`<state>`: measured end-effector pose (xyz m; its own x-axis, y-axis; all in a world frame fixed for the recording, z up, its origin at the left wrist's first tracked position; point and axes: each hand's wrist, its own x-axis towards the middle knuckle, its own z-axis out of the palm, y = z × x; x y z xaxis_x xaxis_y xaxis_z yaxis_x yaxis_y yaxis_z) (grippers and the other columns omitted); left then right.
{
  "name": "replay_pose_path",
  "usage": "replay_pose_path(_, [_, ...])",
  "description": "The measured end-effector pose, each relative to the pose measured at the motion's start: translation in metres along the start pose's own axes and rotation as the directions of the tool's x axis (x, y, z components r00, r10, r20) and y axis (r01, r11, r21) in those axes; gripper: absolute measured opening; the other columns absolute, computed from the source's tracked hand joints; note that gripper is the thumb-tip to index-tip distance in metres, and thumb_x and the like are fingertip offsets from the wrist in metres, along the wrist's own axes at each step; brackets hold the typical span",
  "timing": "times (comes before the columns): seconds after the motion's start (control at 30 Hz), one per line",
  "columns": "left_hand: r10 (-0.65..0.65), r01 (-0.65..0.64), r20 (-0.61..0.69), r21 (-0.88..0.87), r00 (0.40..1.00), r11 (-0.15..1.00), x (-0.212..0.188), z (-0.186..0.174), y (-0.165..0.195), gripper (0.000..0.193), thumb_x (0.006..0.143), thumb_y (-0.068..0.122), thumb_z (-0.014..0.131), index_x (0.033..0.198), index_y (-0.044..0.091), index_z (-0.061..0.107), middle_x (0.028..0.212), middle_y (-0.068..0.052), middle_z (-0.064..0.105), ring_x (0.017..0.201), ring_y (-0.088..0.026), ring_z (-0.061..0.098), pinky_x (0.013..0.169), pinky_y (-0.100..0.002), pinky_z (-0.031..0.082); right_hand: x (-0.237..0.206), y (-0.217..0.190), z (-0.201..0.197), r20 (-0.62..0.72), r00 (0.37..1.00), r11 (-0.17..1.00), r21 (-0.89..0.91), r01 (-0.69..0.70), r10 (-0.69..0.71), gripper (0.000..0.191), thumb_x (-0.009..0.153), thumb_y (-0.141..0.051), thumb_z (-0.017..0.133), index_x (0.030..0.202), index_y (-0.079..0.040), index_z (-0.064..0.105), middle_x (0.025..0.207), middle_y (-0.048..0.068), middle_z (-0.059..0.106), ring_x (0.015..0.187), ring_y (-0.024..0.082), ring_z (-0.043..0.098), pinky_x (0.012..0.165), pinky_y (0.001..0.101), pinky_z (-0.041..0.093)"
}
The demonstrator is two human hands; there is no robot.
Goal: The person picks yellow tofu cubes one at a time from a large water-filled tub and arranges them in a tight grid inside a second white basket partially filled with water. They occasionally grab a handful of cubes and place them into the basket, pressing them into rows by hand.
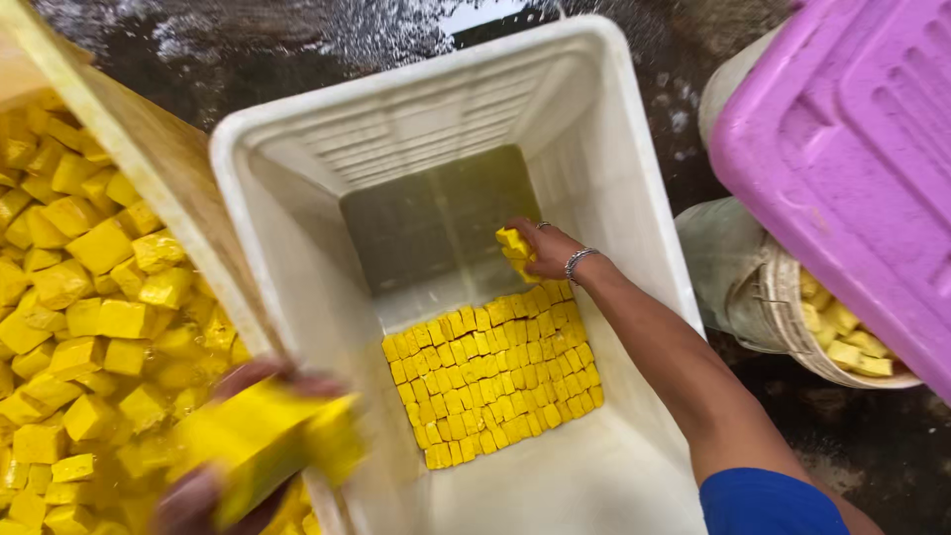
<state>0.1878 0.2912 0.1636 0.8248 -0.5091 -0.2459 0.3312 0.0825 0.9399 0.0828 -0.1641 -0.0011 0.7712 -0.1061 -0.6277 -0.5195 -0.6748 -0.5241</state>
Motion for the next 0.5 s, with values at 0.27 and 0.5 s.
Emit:
replay_pose_path(0.27, [-0.581,0.586,0.084,-0.193,0.809,0.787,0.155,0.217,-0.165,0.052,0.087,0.026,0.068,0.134,0.016,0.047,0.111,-0.003,0.063,0.096,-0.017,0.064,0.072,-0.035,0.058,0.047,0.048,0.058,0.292,0.953,0.762,-0.634,0.129,0.082,0.052,0.094,-0.054,0.064,0.138,-0.027,0.055,0.146,0.011,0.056,0.127,0.034,0.062,0.102,0.0502,0.052])
replay_pose_path(0.5, [-0.329,0.434,-0.294,0.723,0.897,0.537,0.174,0.208,-0.268,0.048,0.084,0.036,0.075,0.126,0.016,0.061,0.115,-0.012,0.069,0.105,-0.035,0.068,0.089,-0.047,0.055,0.048,0.066,0.083,0.408,0.911,0.777,-0.593,0.212,0.063,0.053,0.094,-0.032,0.061,0.143,-0.045,0.048,0.160,0.007,0.035,0.141,0.035,0.043,0.108,0.0578,0.041])
